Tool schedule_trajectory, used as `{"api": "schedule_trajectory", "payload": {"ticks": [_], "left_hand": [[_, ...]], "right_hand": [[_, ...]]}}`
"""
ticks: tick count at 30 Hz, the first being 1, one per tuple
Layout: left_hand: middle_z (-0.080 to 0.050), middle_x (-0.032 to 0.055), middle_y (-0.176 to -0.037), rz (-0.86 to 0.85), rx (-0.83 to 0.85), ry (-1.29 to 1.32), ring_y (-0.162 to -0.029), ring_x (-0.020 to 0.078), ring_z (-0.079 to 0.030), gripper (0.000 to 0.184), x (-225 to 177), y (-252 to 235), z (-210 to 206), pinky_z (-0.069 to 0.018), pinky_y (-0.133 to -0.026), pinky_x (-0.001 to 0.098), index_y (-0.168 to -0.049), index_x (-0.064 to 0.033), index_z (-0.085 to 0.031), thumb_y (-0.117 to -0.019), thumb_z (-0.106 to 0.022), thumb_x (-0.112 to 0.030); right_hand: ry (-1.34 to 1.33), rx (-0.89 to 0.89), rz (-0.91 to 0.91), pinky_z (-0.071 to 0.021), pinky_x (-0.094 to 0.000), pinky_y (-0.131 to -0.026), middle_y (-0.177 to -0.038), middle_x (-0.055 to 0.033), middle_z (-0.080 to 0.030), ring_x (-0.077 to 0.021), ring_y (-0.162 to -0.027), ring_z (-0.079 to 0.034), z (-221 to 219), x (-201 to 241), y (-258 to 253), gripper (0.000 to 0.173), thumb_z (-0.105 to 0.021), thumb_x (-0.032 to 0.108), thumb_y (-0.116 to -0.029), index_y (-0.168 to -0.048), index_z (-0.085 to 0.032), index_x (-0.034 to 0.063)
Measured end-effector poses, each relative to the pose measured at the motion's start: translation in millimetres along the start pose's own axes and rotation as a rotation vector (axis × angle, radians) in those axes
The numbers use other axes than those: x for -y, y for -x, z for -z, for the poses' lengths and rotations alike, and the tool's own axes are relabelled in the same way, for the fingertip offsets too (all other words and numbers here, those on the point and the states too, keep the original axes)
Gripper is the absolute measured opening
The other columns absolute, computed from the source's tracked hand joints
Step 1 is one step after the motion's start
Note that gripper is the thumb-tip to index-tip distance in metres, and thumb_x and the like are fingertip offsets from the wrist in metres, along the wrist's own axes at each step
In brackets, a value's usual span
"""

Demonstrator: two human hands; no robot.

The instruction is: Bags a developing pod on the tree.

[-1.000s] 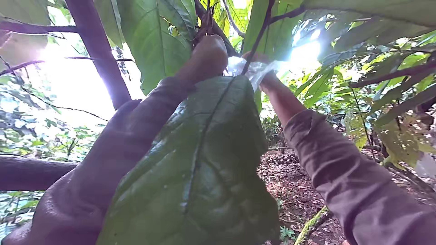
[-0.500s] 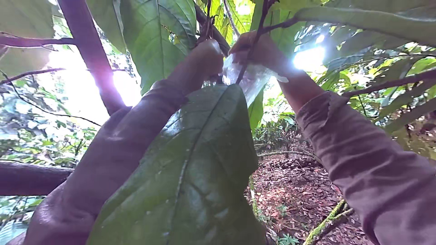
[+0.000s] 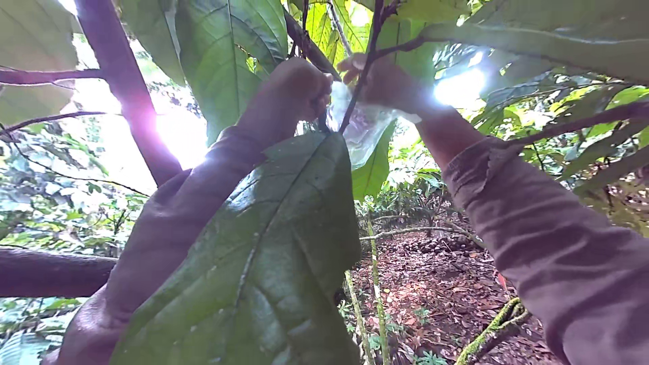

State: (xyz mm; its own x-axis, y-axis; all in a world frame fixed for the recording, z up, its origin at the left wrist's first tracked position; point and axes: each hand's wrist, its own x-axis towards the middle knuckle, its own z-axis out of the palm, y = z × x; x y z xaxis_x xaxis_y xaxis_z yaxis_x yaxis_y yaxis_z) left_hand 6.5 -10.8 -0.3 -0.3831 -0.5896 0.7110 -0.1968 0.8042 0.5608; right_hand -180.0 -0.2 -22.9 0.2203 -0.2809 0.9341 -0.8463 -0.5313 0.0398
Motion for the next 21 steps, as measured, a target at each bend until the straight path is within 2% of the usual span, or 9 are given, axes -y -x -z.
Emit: {"api": "schedule_trajectory", "payload": {"ticks": [1,4,6,7,10,13,14,18,21], "left_hand": [[-0.056,-0.0013,-0.076,-0.012,0.019,0.013,-0.053,0.0021,-0.051,0.017,1,0,1,-0.0425,-0.047,0.0145,-0.113,-0.0087,-0.062,-0.1057,-0.054,-0.021],[-0.060,-0.0004,-0.075,-0.005,-0.014,0.010,-0.053,0.0033,-0.055,0.012,-2,3,-1,-0.0459,-0.048,0.0153,-0.108,-0.0098,-0.064,-0.1006,-0.062,-0.019],[-0.062,0.0006,-0.077,0.004,-0.022,-0.019,-0.053,0.0039,-0.056,0.012,-2,1,0,-0.0472,-0.048,0.0158,-0.108,-0.0096,-0.063,-0.0985,-0.062,-0.015],[-0.062,0.0008,-0.079,0.001,-0.008,-0.040,-0.054,0.0044,-0.056,0.011,-1,-1,1,-0.0477,-0.049,0.0164,-0.109,-0.0098,-0.062,-0.0985,-0.061,-0.015],[-0.062,0.0013,-0.080,-0.022,0.023,-0.064,-0.056,0.0054,-0.057,0.006,3,0,5,-0.0491,-0.052,0.0177,-0.104,-0.0083,-0.061,-0.0988,-0.058,-0.011],[-0.062,0.0013,-0.080,-0.031,0.050,0.023,-0.059,0.0062,-0.058,0.005,7,0,8,-0.0496,-0.053,0.0184,-0.102,-0.0087,-0.059,-0.1008,-0.055,-0.011],[-0.063,0.0015,-0.080,-0.021,0.046,0.070,-0.058,0.0062,-0.059,0.008,7,-1,8,-0.0490,-0.051,0.0182,-0.103,-0.0088,-0.060,-0.1031,-0.054,-0.014],[-0.063,-0.0007,-0.077,-0.018,-0.010,0.101,-0.052,0.0054,-0.054,0.031,-2,4,-1,-0.0430,-0.045,0.0178,-0.108,-0.0135,-0.059,-0.1117,-0.036,-0.033],[-0.060,0.0037,-0.072,-0.081,-0.169,-0.063,-0.051,0.0102,-0.054,0.030,-2,-3,-11,-0.0447,-0.049,0.0224,-0.107,-0.0062,-0.058,-0.1104,-0.036,-0.025]], "right_hand": [[0.065,0.033,0.045,-0.0507,-0.0383,-0.096,-0.127,-0.0228,-0.065,-0.0267,-0.110,-0.065,-2,-2,-3,0.040,-0.055,-0.003,-0.0979,-0.138,-0.056,-0.0051],[0.137,0.007,0.076,-0.0484,-0.0371,-0.081,-0.095,-0.0173,-0.064,-0.0202,-0.086,-0.060,-10,-10,-9,0.014,-0.058,0.000,-0.0975,-0.107,-0.064,-0.0087],[0.048,-0.107,0.033,-0.0512,-0.0331,-0.076,-0.089,-0.0141,-0.066,-0.0157,-0.079,-0.061,-13,-10,-8,0.015,-0.059,0.005,-0.0995,-0.105,-0.064,-0.0082],[-0.023,-0.164,0.017,-0.0514,-0.0240,-0.068,-0.082,-0.0058,-0.062,-0.0067,-0.070,-0.058,-15,-8,-8,0.013,-0.058,0.007,-0.1009,-0.104,-0.062,-0.0050],[-0.222,-0.263,-0.119,-0.0521,-0.0239,-0.065,-0.080,-0.0048,-0.061,-0.0057,-0.066,-0.057,-19,4,-6,0.024,-0.054,0.017,-0.1068,-0.112,-0.060,-0.0063],[-0.393,-0.267,-0.248,-0.0503,-0.0222,-0.059,-0.071,0.0025,-0.055,-0.0043,-0.060,-0.055,-17,4,-5,0.040,-0.044,0.039,-0.1110,-0.097,-0.061,0.0057],[-0.435,-0.231,-0.233,-0.0521,-0.0217,-0.060,-0.072,0.0027,-0.060,-0.0046,-0.063,-0.060,-13,-2,-4,0.042,-0.043,0.040,-0.1109,-0.096,-0.064,0.0070],[-0.400,-0.063,-0.131,-0.0465,-0.0189,-0.065,-0.082,0.0033,-0.061,-0.0001,-0.069,-0.054,-2,9,8,0.014,-0.058,0.013,-0.1041,-0.098,-0.066,0.0034],[-0.398,-0.079,-0.093,-0.0440,-0.0167,-0.063,-0.078,0.0055,-0.056,0.0016,-0.067,-0.051,-3,10,15,0.006,-0.062,0.004,-0.0990,-0.093,-0.060,0.0055]]}}
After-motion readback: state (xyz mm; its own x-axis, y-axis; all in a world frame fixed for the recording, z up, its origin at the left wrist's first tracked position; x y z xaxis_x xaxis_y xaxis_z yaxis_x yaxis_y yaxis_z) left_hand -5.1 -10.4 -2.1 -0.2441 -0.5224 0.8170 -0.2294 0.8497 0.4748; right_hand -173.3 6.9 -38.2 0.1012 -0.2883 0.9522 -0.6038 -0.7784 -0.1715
